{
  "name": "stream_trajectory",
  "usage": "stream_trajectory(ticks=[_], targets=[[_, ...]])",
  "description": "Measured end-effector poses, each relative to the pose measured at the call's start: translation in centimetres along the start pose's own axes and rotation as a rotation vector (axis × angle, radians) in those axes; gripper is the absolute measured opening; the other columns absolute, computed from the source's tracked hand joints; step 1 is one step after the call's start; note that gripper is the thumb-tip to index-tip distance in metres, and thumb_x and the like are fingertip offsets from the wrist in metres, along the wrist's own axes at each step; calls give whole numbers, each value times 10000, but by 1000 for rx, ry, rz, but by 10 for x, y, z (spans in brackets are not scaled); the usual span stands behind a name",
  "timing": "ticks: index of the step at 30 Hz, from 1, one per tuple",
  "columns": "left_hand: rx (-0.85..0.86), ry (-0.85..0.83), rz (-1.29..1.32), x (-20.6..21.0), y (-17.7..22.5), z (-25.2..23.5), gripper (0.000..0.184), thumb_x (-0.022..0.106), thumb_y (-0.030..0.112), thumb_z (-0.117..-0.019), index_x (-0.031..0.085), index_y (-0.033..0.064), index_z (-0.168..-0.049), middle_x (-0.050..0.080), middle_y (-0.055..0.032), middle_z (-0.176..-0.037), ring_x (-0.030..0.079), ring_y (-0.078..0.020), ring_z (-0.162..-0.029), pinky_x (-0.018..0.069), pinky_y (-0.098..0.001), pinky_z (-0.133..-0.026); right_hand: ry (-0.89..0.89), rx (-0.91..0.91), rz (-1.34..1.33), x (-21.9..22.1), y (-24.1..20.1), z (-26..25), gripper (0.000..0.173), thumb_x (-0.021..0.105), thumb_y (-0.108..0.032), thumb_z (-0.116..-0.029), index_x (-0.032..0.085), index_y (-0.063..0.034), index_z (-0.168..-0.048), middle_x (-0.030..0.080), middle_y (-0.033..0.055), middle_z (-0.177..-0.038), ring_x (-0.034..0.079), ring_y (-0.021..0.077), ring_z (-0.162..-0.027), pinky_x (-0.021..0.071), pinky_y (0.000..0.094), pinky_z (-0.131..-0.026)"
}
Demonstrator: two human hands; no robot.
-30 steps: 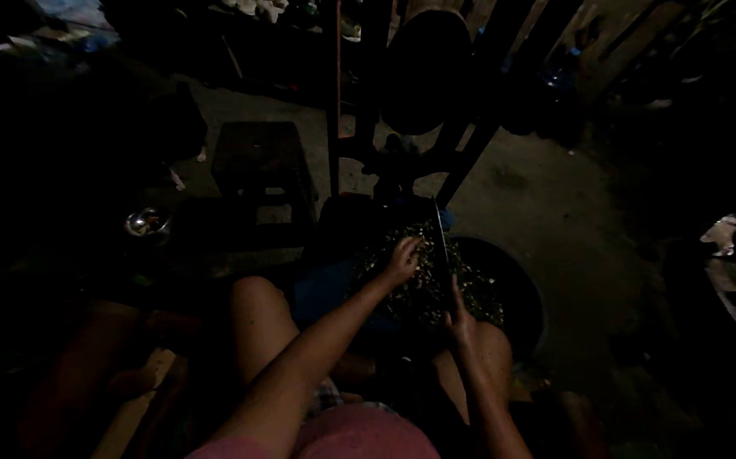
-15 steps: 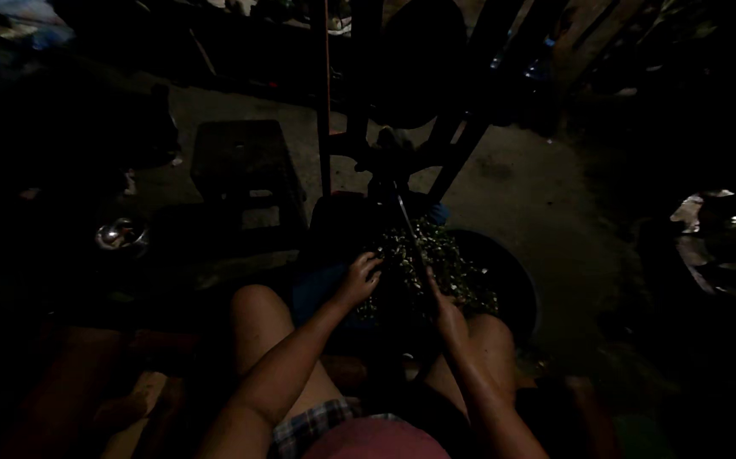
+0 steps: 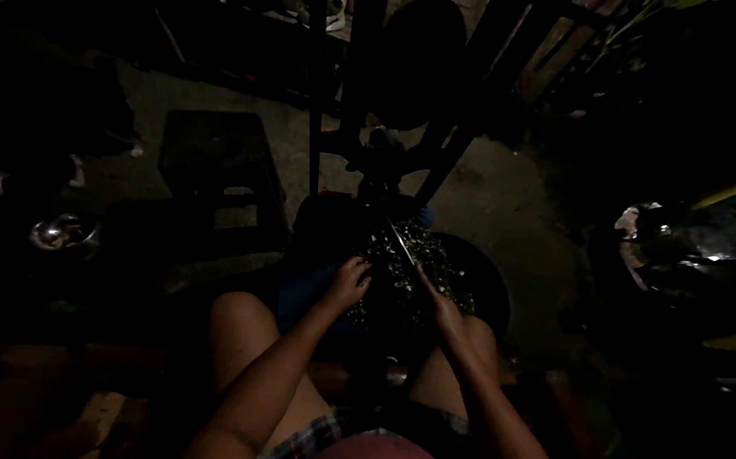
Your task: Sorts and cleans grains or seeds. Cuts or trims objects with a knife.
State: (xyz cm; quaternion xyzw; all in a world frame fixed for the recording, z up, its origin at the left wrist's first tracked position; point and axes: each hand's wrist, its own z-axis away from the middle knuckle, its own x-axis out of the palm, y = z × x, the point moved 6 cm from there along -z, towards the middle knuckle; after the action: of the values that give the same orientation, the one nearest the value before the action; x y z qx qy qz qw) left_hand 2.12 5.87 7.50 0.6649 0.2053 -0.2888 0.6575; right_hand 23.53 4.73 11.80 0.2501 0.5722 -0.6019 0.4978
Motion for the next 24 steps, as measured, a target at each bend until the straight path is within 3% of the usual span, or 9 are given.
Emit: stream_trajectory(ticks=[2,6,8,11,14,18,20,24], targets=[[-14,-6,1,1,-1,0,393,541,213,-1065,610,20,-1401,505,-196,-1519,510,-299,-1398,406,-431,-1176,60,-4,-37,2,3,0,639,432,-160,-1085,172,-294,-1654,706,219,-1171,701,385,-964,543,559,-878],[-25,-49,-21,2,0,0,392,542,209,-1067,608,28,-1408,505,-192,-1524,497,-305,-1411,389,-440,-1190,-99,99,31,31,27,-8,746,538,-300,-1052,100,-376,-1651,720,188,-1137,708,378,-989,541,572,-905],[-21,-51,-15,2,-1,1,384,541,200,-1066,613,19,-1397,511,-189,-1517,503,-304,-1403,392,-438,-1186,-100,84,25,20,23,-9,699,496,-239,-1074,124,-362,-1652,715,209,-1111,703,384,-951,543,563,-878],[-5,-38,-9,1,-1,0,384,547,194,-1060,617,13,-1391,523,-192,-1505,514,-307,-1393,396,-441,-1182,40,17,-46,-1,14,-4,662,451,-160,-1079,156,-297,-1656,713,231,-1135,707,389,-936,545,568,-863],[8,-33,-9,1,-1,1,384,549,206,-1065,618,12,-1389,526,-196,-1500,512,-317,-1392,394,-453,-1180,140,-1,-70,7,18,-4,674,453,-142,-1068,148,-254,-1659,718,239,-1103,712,381,-870,562,559,-811],[-19,-62,-27,1,-2,0,392,543,221,-1068,609,32,-1405,515,-185,-1512,499,-306,-1405,387,-447,-1187,-90,151,21,29,34,-12,682,463,-286,-1087,91,-388,-1649,705,209,-1148,702,378,-976,547,565,-889],[-22,-64,-21,1,-2,3,388,541,208,-1068,607,20,-1402,516,-193,-1508,499,-309,-1405,381,-447,-1190,-65,102,-9,14,27,-8,655,440,-215,-1093,124,-343,-1653,706,225,-1109,694,375,-925,541,551,-861],[-11,-62,-6,-2,1,3,381,546,199,-1065,615,9,-1388,523,-196,-1499,505,-318,-1395,383,-455,-1185,185,-23,-33,-11,17,2,675,455,-80,-1054,165,-184,-1655,713,270,-1103,717,393,-857,567,544,-804]])
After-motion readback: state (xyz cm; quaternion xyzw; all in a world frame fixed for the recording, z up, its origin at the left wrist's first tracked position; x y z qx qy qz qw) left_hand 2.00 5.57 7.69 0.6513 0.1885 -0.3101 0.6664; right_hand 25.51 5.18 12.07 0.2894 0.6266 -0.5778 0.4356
